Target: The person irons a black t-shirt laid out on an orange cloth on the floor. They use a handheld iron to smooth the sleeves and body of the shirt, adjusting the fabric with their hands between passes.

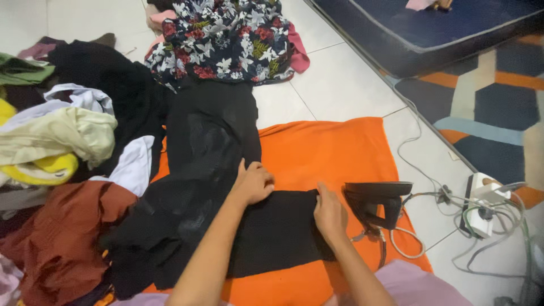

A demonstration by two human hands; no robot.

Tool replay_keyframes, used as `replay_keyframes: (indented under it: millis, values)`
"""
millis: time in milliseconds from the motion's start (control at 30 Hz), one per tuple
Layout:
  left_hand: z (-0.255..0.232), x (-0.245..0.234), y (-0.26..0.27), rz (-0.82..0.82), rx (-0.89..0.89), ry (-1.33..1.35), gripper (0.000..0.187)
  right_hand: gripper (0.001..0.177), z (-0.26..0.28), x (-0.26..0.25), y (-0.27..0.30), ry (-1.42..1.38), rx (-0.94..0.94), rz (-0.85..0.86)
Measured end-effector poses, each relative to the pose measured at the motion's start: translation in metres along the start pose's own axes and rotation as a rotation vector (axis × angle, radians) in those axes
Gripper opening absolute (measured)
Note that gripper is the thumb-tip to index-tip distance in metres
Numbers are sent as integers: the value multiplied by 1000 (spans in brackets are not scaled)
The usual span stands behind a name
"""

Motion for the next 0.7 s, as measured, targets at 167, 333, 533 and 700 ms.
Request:
replay_keyframes:
  millis: [167,333,533,700]
  values:
    - [5,-11,6,-17,-20,-285,31,18,-2,30,-30,48,75,153]
    - [-35,31,24,-402,-2,-421,34,28,19,46,-5,173,50,37]
    - [-59,78,90,-248,1,51,69,64,22,50,44,22,-366,79]
    - [-50,37,113,-170,87,17,77,71,-14,21,46,190,-254,38]
Point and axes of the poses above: each hand's wrist, its own y-axis away from the middle knuckle, its own x-axis out of the palm, z = x × y, the point moved 5 cm from there along -y, towards the middle knuckle, and after that the axes turned 3 degrees about -x, right-handed, at the moved point
